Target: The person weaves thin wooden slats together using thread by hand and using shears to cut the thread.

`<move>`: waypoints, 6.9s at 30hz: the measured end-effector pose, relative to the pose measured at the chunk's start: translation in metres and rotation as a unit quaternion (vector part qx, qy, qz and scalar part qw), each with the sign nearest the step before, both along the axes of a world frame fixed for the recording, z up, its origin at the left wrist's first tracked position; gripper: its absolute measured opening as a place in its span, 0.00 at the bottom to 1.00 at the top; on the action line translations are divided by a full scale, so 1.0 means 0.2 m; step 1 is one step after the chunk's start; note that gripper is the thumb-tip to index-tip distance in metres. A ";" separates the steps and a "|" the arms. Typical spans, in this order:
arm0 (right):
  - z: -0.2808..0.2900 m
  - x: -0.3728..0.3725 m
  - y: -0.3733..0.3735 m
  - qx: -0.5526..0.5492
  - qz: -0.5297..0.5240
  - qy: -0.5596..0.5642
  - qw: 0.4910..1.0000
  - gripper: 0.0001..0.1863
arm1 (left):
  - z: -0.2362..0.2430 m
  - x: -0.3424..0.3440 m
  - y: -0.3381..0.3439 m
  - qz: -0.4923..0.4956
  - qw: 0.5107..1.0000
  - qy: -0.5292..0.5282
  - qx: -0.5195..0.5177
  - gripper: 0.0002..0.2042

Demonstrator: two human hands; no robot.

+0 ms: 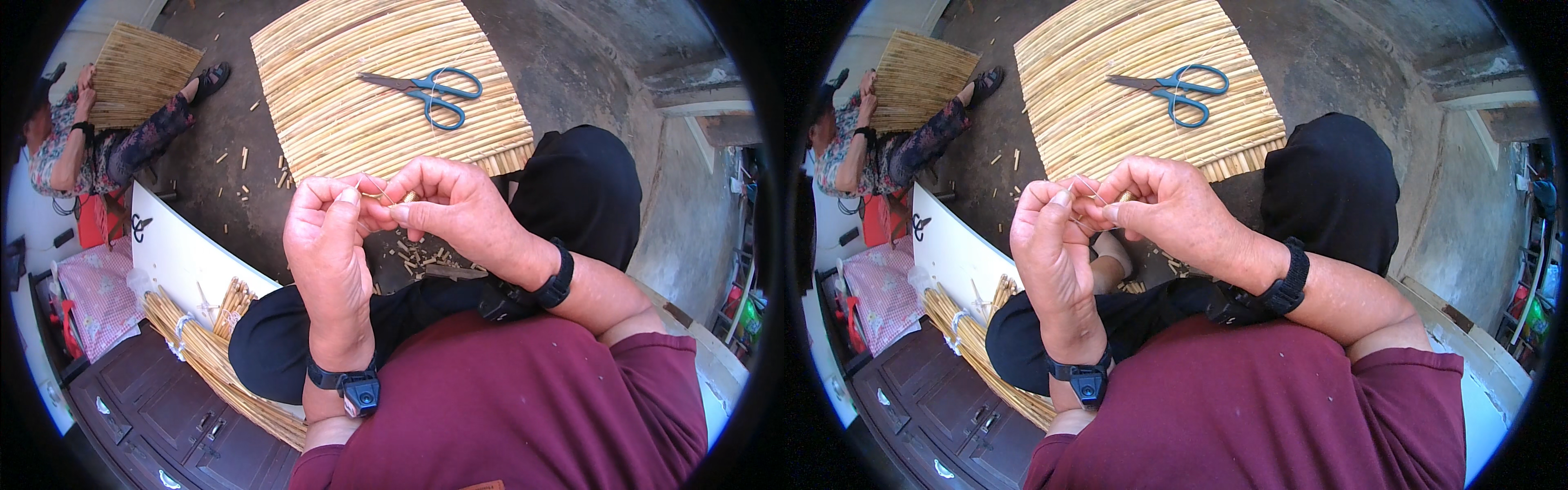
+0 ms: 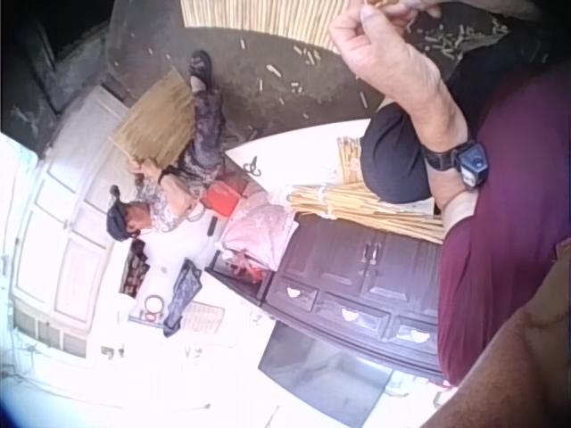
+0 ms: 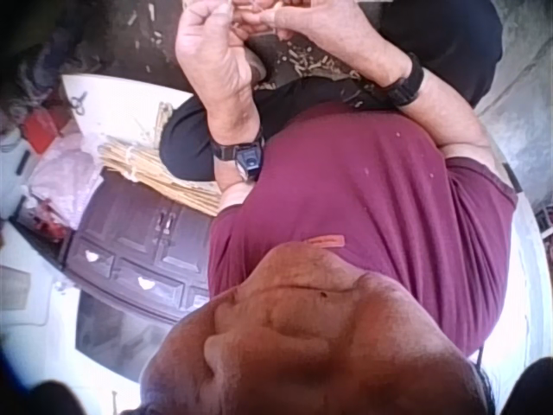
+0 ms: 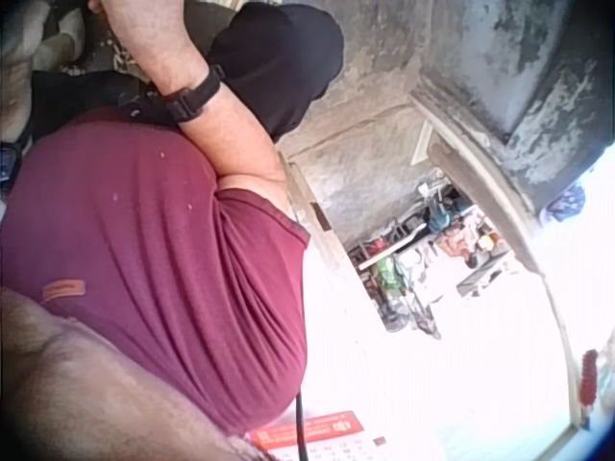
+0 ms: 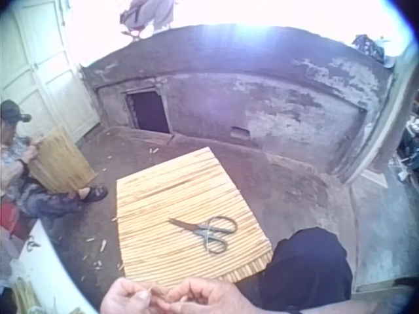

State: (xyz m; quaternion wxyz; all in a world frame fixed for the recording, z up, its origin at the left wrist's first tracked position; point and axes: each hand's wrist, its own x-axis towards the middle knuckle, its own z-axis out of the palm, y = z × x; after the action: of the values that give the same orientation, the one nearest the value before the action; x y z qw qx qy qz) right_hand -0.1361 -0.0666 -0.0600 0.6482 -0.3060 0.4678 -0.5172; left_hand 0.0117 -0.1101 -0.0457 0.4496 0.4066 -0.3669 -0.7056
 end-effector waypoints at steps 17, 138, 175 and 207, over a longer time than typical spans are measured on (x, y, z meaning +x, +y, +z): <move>-0.03 0.00 0.00 0.003 0.001 0.014 1.000 0.04 | 0.00 0.00 0.00 -0.001 1.000 -0.001 0.015 0.02; 0.01 -0.10 -0.01 -0.061 -0.055 0.089 0.993 0.09 | -0.03 -0.07 0.03 -0.130 0.984 0.048 0.116 0.05; 0.17 -0.48 0.56 -0.396 -0.297 0.153 0.856 0.02 | -0.22 -0.33 0.30 -0.154 0.976 -0.121 -0.096 0.11; 0.48 -0.81 0.72 -0.466 -0.296 0.029 0.833 0.14 | -0.64 0.19 0.24 -0.071 0.976 -0.192 0.071 0.10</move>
State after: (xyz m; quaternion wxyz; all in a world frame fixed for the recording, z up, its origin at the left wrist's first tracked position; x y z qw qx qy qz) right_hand -0.2975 0.0768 0.0362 0.2309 -0.4337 0.2583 -0.8318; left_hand 0.0505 -0.0625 -0.1738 0.2897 0.5385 -0.4234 -0.6685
